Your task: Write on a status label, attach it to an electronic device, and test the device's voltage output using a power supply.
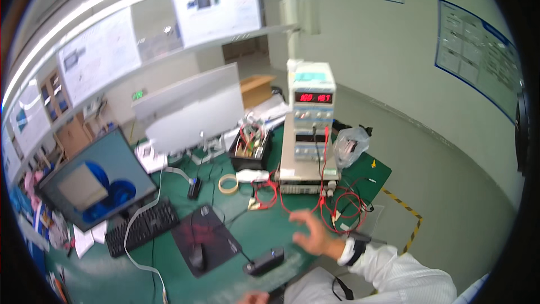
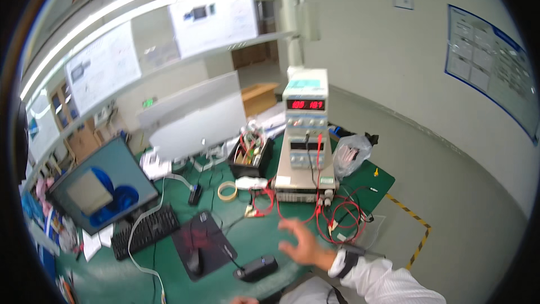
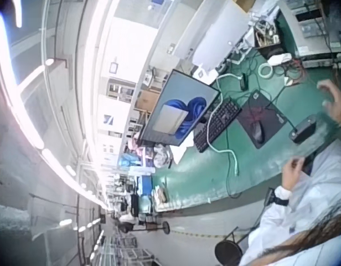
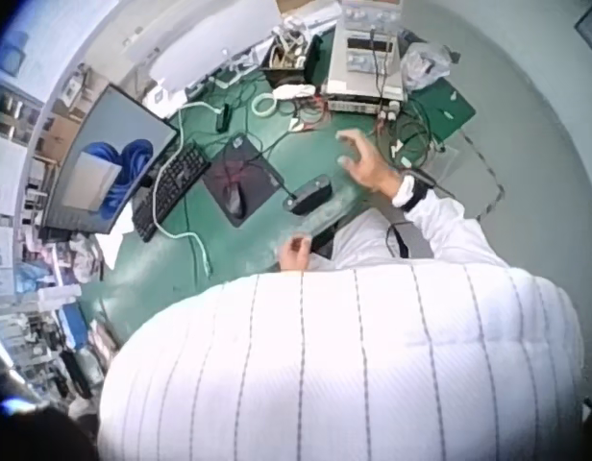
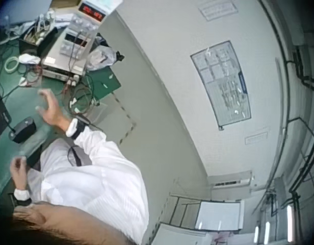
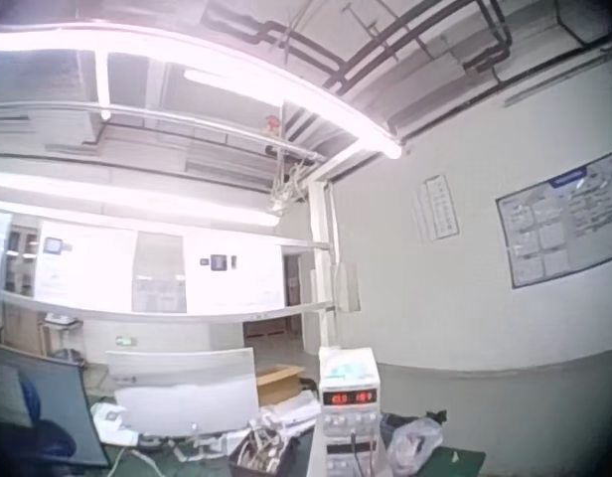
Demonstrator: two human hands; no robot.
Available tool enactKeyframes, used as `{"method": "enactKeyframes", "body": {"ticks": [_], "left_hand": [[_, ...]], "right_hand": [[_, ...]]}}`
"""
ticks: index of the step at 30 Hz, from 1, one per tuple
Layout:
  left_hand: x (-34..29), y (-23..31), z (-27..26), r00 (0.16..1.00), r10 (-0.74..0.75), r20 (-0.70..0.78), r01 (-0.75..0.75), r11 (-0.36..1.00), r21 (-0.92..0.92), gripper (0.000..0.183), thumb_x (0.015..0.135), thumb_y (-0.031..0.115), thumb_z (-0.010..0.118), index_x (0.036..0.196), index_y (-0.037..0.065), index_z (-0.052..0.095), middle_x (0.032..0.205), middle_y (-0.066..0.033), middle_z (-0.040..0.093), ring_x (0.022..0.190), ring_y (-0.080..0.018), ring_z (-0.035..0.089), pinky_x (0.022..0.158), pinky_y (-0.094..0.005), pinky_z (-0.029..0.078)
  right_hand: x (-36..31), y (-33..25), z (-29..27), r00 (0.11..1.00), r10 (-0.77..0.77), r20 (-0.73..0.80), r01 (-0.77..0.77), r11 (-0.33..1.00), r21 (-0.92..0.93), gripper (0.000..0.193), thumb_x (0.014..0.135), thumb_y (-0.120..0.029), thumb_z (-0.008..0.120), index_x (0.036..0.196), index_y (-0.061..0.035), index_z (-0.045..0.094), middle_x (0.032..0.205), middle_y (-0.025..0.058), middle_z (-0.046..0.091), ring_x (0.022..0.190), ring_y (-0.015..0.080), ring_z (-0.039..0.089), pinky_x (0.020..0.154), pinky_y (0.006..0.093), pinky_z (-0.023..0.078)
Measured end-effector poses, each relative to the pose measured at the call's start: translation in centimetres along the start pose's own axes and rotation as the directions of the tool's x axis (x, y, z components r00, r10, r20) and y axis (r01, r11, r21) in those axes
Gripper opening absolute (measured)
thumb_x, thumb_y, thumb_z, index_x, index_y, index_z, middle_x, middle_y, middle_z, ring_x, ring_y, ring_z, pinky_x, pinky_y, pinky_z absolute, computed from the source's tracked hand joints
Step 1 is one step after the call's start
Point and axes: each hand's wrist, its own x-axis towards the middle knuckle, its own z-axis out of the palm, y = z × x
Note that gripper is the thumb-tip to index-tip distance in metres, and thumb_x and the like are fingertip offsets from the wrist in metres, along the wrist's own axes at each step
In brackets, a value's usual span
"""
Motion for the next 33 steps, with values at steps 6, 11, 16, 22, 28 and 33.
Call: {"method": "enactKeyframes", "body": {"ticks": [6,11,16,22,28,33], "left_hand": [[3.5,3.2,1.4,0.880,0.386,-0.279,-0.254,0.876,0.410,0.061,0.075,0.018,0.083,0.126,0.000,0.054,0.101,-0.0150,0.064,0.094,-0.0276,0.063,0.086,-0.0389,0.050],[5.4,1.2,3.1,0.888,0.405,-0.217,-0.321,0.885,0.336,0.076,0.072,0.024,0.087,0.132,-0.002,0.049,0.118,-0.0229,0.060,0.111,-0.0369,0.058,0.099,-0.0415,0.045],[5.0,1.0,3.1,0.903,0.364,-0.230,-0.266,0.891,0.368,0.066,0.074,0.028,0.086,0.125,-0.002,0.056,0.115,-0.0231,0.064,0.107,-0.0385,0.061,0.094,-0.0424,0.048],[5.3,1.4,3.3,0.896,0.366,-0.252,-0.255,0.887,0.385,0.063,0.075,0.031,0.085,0.122,-0.001,0.059,0.108,-0.0219,0.067,0.100,-0.0387,0.064,0.087,-0.0416,0.051],[5.1,1.2,3.2,0.908,0.330,-0.258,-0.220,0.900,0.376,0.062,0.076,0.033,0.085,0.122,0.001,0.059,0.108,-0.0216,0.067,0.099,-0.0380,0.065,0.086,-0.0416,0.051],[6.1,0.2,2.9,0.869,0.422,-0.258,-0.292,0.858,0.422,0.054,0.071,0.024,0.087,0.111,0.000,0.060,0.099,-0.0174,0.069,0.089,-0.0321,0.068,0.081,-0.0384,0.052]], "right_hand": [[14.1,-1.0,-8.2,0.891,-0.414,-0.187,0.231,0.767,-0.599,0.054,0.078,-0.018,0.075,0.124,0.0004,0.051,0.122,0.0181,0.055,0.110,0.0350,0.055,0.093,0.0435,0.044],[24.1,-0.4,-13.0,0.860,-0.477,-0.181,0.046,0.427,-0.903,0.082,0.073,-0.024,0.080,0.140,0.0001,0.038,0.141,0.0194,0.042,0.136,0.0371,0.037,0.112,0.0484,0.028],[26.4,2.0,-14.1,0.984,-0.179,-0.005,0.022,0.149,-0.989,0.111,0.062,-0.033,0.087,0.149,-0.0012,0.027,0.151,0.0182,0.033,0.146,0.0342,0.025,0.118,0.0496,0.019],[26.5,2.6,-13.6,0.974,-0.228,-0.015,0.006,0.090,-0.996,0.115,0.059,-0.036,0.088,0.150,-0.0021,0.025,0.147,0.0157,0.037,0.141,0.0338,0.030,0.117,0.0511,0.019],[25.9,3.0,-13.4,0.969,-0.249,0.004,0.011,0.028,-1.000,0.118,0.056,-0.038,0.089,0.150,-0.0037,0.026,0.144,0.0159,0.038,0.139,0.0339,0.031,0.116,0.0530,0.019],[25.8,3.3,-13.5,0.970,-0.244,0.019,0.032,0.051,-0.998,0.118,0.056,-0.039,0.090,0.150,-0.0046,0.028,0.146,0.0179,0.037,0.140,0.0347,0.031,0.116,0.0540,0.020]]}}
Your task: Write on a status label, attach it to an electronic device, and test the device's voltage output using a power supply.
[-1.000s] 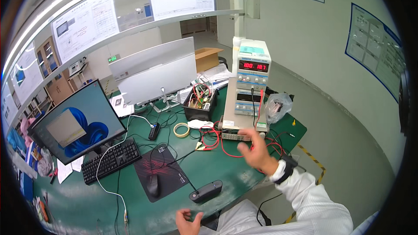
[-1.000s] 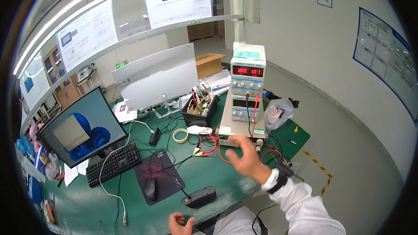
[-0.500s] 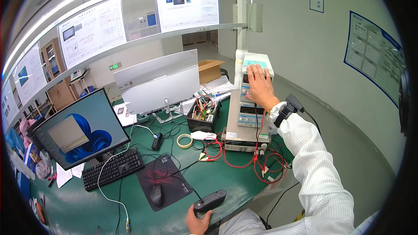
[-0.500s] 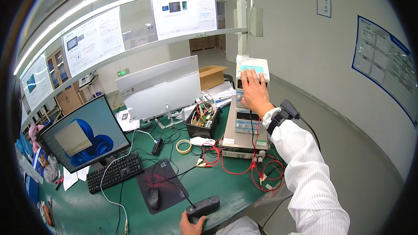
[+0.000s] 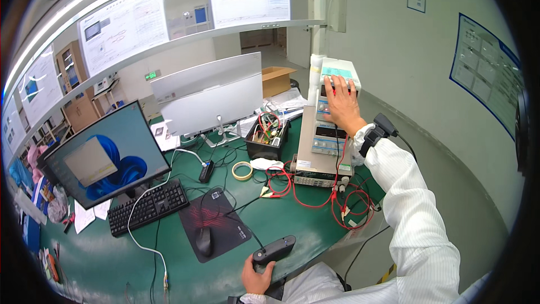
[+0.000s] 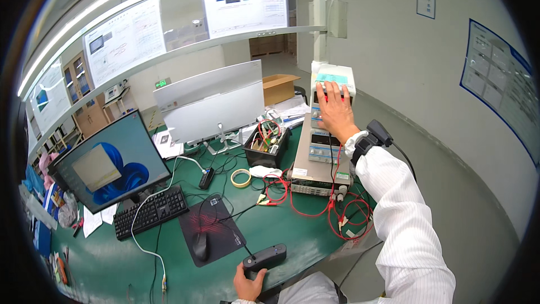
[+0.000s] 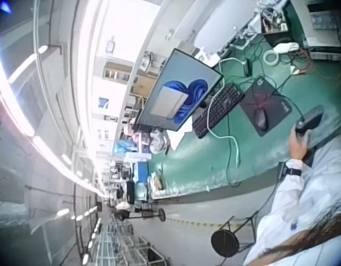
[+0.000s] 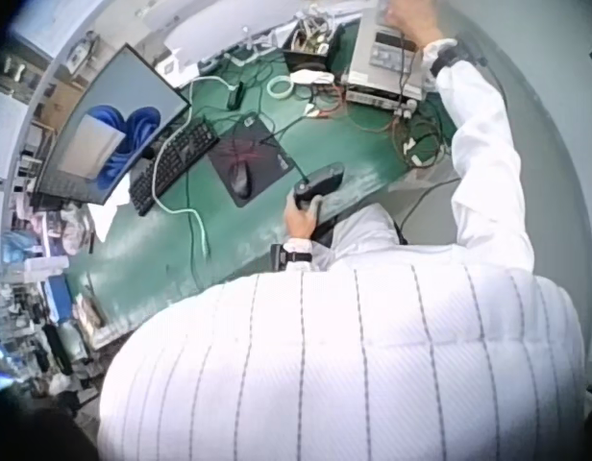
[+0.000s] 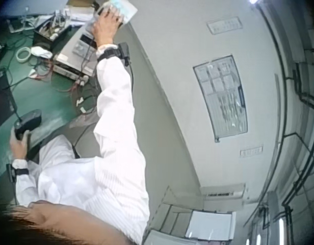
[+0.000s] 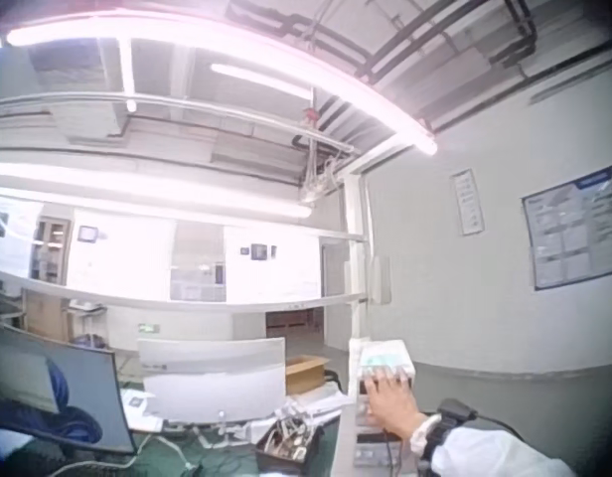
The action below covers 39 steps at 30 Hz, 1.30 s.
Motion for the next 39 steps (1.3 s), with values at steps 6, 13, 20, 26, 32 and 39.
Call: {"method": "enactKeyframes", "body": {"ticks": [6,13,20,26,32,39], "left_hand": [[0.8,0.6,-0.2,0.999,-0.027,0.039,0.030,0.997,-0.076,0.059,0.073,0.031,0.086,0.115,0.000,0.060,0.101,-0.0199,0.069,0.093,-0.0368,0.068,0.081,-0.0409,0.053],[1.5,1.1,-0.4,0.989,-0.100,0.110,0.116,0.981,-0.156,0.058,0.073,0.027,0.086,0.118,0.002,0.060,0.106,-0.0195,0.069,0.098,-0.0336,0.068,0.085,-0.0385,0.052],[1.1,0.2,1.1,0.991,-0.097,0.093,0.124,0.925,-0.358,0.043,0.080,0.005,0.076,0.118,0.001,0.056,0.104,-0.0167,0.067,0.092,-0.0262,0.066,0.083,-0.0350,0.051],[1.3,-0.4,1.5,0.996,-0.017,0.086,0.042,0.955,-0.295,0.041,0.081,0.006,0.072,0.117,0.001,0.055,0.099,-0.0177,0.066,0.089,-0.0268,0.066,0.081,-0.0357,0.051],[1.3,-0.9,1.2,0.994,-0.066,0.083,0.093,0.920,-0.381,0.044,0.081,0.010,0.080,0.115,-0.001,0.055,0.096,-0.0150,0.068,0.087,-0.0207,0.065,0.081,-0.0330,0.052],[0.9,-1.8,1.2,0.999,-0.004,0.039,0.015,0.959,-0.283,0.046,0.080,0.012,0.082,0.116,-0.001,0.056,0.094,-0.0165,0.069,0.086,-0.0240,0.067,0.081,-0.0337,0.052]], "right_hand": [[-1.7,-3.9,-5.8,0.992,-0.025,-0.125,0.056,0.967,0.248,0.093,0.067,-0.036,0.085,0.142,-0.0037,0.040,0.146,0.0214,0.037,0.137,0.0377,0.034,0.112,0.0544,0.025],[-17.9,-19.7,-12.7,0.862,-0.500,0.082,0.036,0.222,0.974,0.037,0.088,-0.034,0.069,0.108,-0.0025,0.063,0.088,0.0134,0.062,0.084,0.0330,0.060,0.074,0.0426,0.049],[-22.3,-24.7,-11.2,0.920,-0.390,0.046,0.012,0.144,0.989,0.016,0.091,-0.021,0.061,0.088,-0.0051,0.060,0.081,0.0100,0.060,0.078,0.0317,0.061,0.068,0.0422,0.049],[-22.5,-24.8,-11.2,0.915,-0.378,0.140,-0.091,0.144,0.985,0.017,0.091,-0.022,0.060,0.088,-0.0057,0.062,0.081,0.0089,0.061,0.081,0.0307,0.061,0.067,0.0434,0.050],[-14.6,-22.8,-14.9,0.952,0.029,0.304,-0.293,-0.197,0.936,0.023,0.091,-0.020,0.065,0.084,0.0014,0.061,0.076,0.0182,0.060,0.070,0.0369,0.059,0.064,0.0423,0.046],[-5.2,-24.3,-9.1,0.934,0.294,-0.203,0.077,0.390,0.918,0.017,0.090,-0.017,0.061,0.079,-0.0047,0.058,0.078,0.0114,0.056,0.073,0.0345,0.056,0.069,0.0442,0.045]]}}
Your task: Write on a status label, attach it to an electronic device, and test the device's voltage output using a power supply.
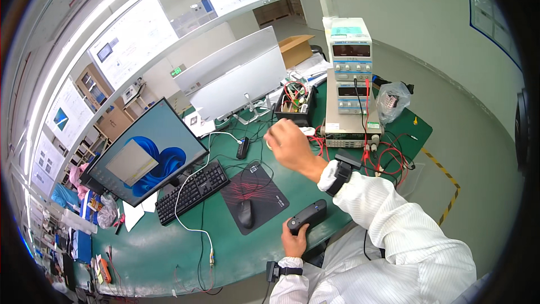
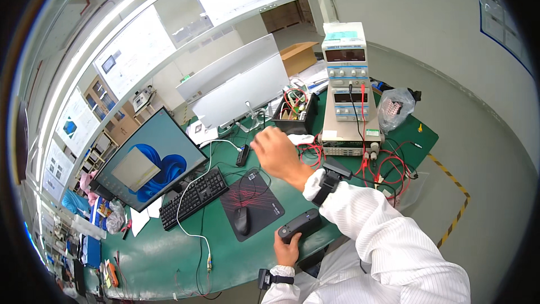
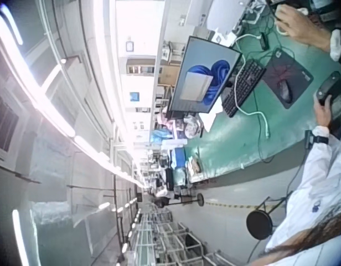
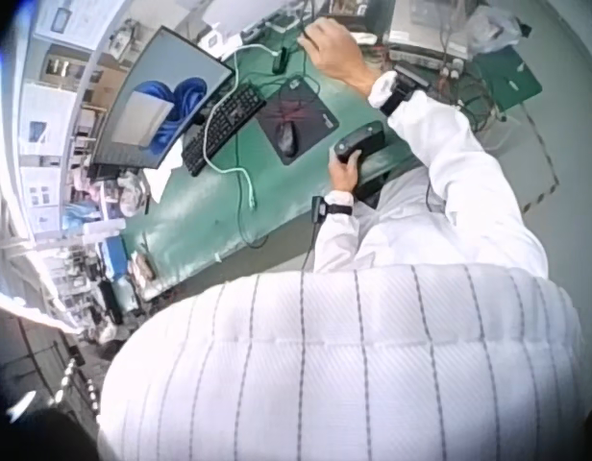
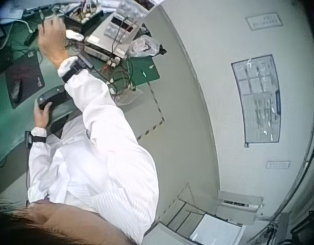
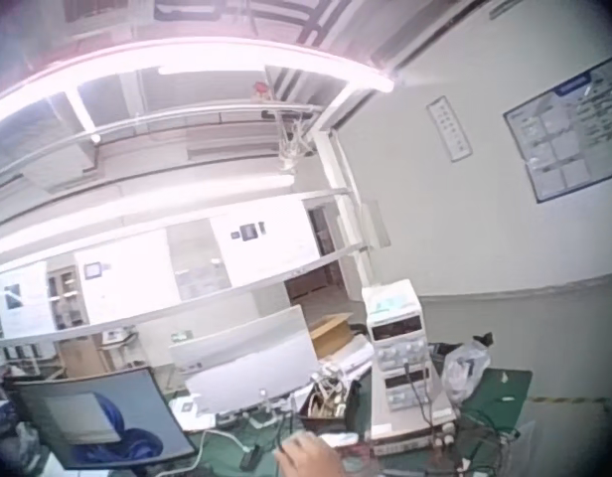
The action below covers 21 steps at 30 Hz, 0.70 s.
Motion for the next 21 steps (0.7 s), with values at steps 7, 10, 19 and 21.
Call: {"method": "enactKeyframes", "body": {"ticks": [7,10,19,21], "left_hand": [[-1.1,-0.2,-0.4,0.998,-0.055,-0.022,0.054,0.998,-0.021,0.047,0.079,0.013,0.082,0.116,0.000,0.057,0.095,-0.0176,0.070,0.086,-0.0248,0.068,0.080,-0.0337,0.052],[-0.9,0.3,0.4,0.999,-0.043,-0.002,0.043,0.999,-0.014,0.047,0.079,0.012,0.082,0.117,0.000,0.057,0.095,-0.0161,0.069,0.087,-0.0231,0.067,0.081,-0.0336,0.052],[-1.2,-0.2,-0.6,0.993,-0.120,0.016,0.121,0.980,-0.159,0.047,0.080,0.002,0.077,0.119,-0.002,0.051,0.100,-0.0096,0.062,0.091,-0.0186,0.059,0.086,-0.0311,0.048],[-0.9,0.2,-0.1,0.993,-0.104,0.052,0.112,0.975,-0.190,0.047,0.081,0.002,0.077,0.119,-0.001,0.051,0.100,-0.0088,0.062,0.090,-0.0183,0.059,0.085,-0.0306,0.048]], "right_hand": [[-10.7,5.8,4.4,0.295,0.220,0.930,0.344,0.883,-0.318,0.016,0.083,-0.018,0.060,0.089,-0.0112,0.073,0.095,0.0107,0.071,0.094,0.0273,0.068,0.080,0.0406,0.050],[-13.6,7.9,4.1,0.274,0.257,0.927,0.304,0.891,-0.337,0.018,0.082,-0.018,0.060,0.091,-0.0115,0.074,0.095,0.0109,0.072,0.094,0.0280,0.070,0.081,0.0403,0.050],[-14.9,5.9,-2.8,0.532,0.307,0.789,-0.250,0.947,-0.201,0.027,0.088,-0.026,0.067,0.107,-0.0074,0.062,0.106,0.0161,0.063,0.104,0.0372,0.061,0.087,0.0475,0.049],[-14.1,4.4,-8.5,0.509,0.390,0.768,-0.401,0.896,-0.189,0.026,0.090,-0.027,0.065,0.107,-0.0071,0.062,0.106,0.0158,0.063,0.105,0.0378,0.060,0.088,0.0464,0.049]]}}
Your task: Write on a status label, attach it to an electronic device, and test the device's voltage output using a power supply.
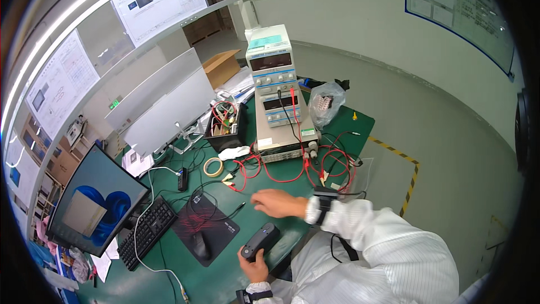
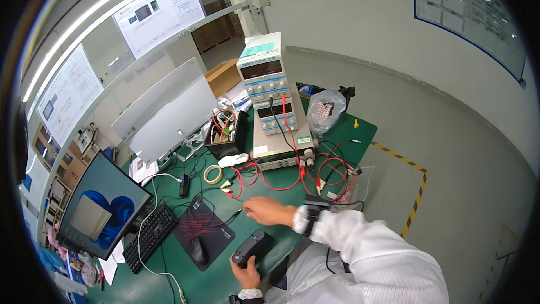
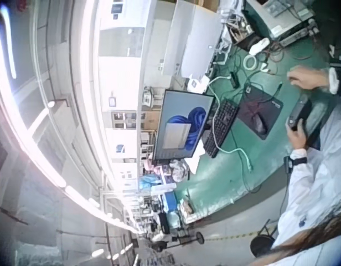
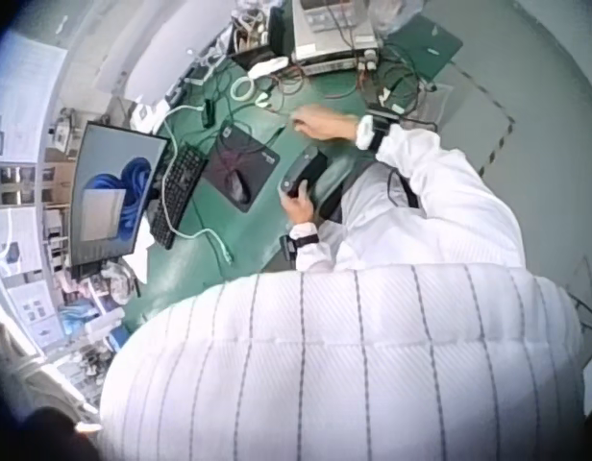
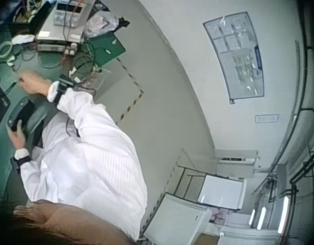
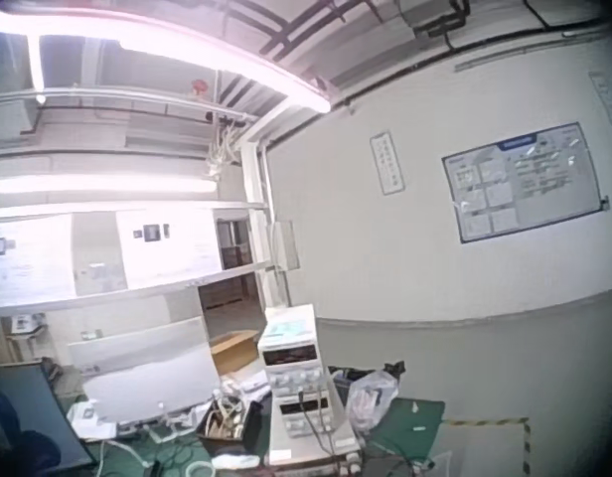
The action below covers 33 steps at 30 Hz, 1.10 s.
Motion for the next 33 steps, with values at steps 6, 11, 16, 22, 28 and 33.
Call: {"method": "enactKeyframes", "body": {"ticks": [6,11,16,22,28,33], "left_hand": [[0.0,1.3,0.0,0.999,-0.044,-0.012,0.043,0.999,-0.026,0.048,0.083,0.003,0.076,0.122,-0.001,0.049,0.100,-0.0071,0.059,0.088,-0.0164,0.057,0.081,-0.0291,0.048],[0.3,0.7,-0.2,0.998,0.063,-0.022,-0.063,0.998,0.019,0.049,0.082,0.002,0.075,0.122,-0.001,0.048,0.101,-0.0070,0.059,0.090,-0.0165,0.057,0.082,-0.0293,0.049],[-0.1,1.0,-0.8,1.000,-0.022,-0.006,0.022,1.000,0.008,0.047,0.081,0.004,0.077,0.120,0.000,0.051,0.102,-0.0097,0.063,0.093,-0.0182,0.060,0.084,-0.0313,0.050],[-0.3,1.3,-0.1,0.999,0.027,0.019,-0.029,0.990,0.135,0.043,0.084,0.015,0.078,0.119,0.003,0.056,0.099,-0.0150,0.068,0.089,-0.0228,0.064,0.083,-0.0346,0.051],[0.1,3.3,0.4,0.996,-0.051,0.069,0.044,0.994,0.102,0.043,0.085,0.015,0.076,0.122,0.006,0.055,0.100,-0.0148,0.067,0.089,-0.0253,0.064,0.081,-0.0337,0.051],[0.6,2.5,0.0,0.997,-0.029,0.072,0.025,0.998,0.057,0.042,0.084,0.014,0.077,0.119,0.004,0.056,0.101,-0.0147,0.067,0.089,-0.0244,0.064,0.081,-0.0345,0.051]], "right_hand": [[-9.3,4.1,-10.7,0.836,0.191,-0.515,-0.110,0.977,0.183,0.020,0.090,-0.023,0.063,0.091,-0.0035,0.069,0.083,0.0151,0.070,0.076,0.0335,0.067,0.068,0.0400,0.052],[-11.8,22.6,-15.5,0.554,0.338,-0.760,-0.536,0.844,-0.015,0.016,0.088,-0.014,0.060,0.094,-0.0017,0.069,0.088,0.0196,0.070,0.084,0.0395,0.066,0.074,0.0459,0.052],[-13.5,31.3,-13.1,0.707,0.191,-0.681,-0.576,0.715,-0.396,0.025,0.090,-0.012,0.055,0.110,-0.0032,0.065,0.102,0.0200,0.067,0.097,0.0399,0.062,0.086,0.0498,0.049],[-15.4,34.2,-12.8,0.798,0.242,-0.553,-0.586,0.528,-0.615,0.020,0.088,-0.006,0.049,0.098,-0.0033,0.066,0.096,0.0169,0.064,0.098,0.0375,0.061,0.081,0.0473,0.051],[-18.9,38.3,-15.0,0.635,0.542,-0.551,-0.697,0.709,-0.106,0.004,0.088,-0.004,0.057,0.089,-0.0001,0.058,0.092,0.0140,0.063,0.089,0.0265,0.062,0.076,0.0374,0.049],[-17.7,16.4,-15.3,0.812,0.584,0.010,-0.290,0.388,0.875,0.007,0.093,-0.016,0.064,0.093,-0.0103,0.060,0.093,0.0001,0.063,0.085,0.0113,0.062,0.075,0.0284,0.050]]}}
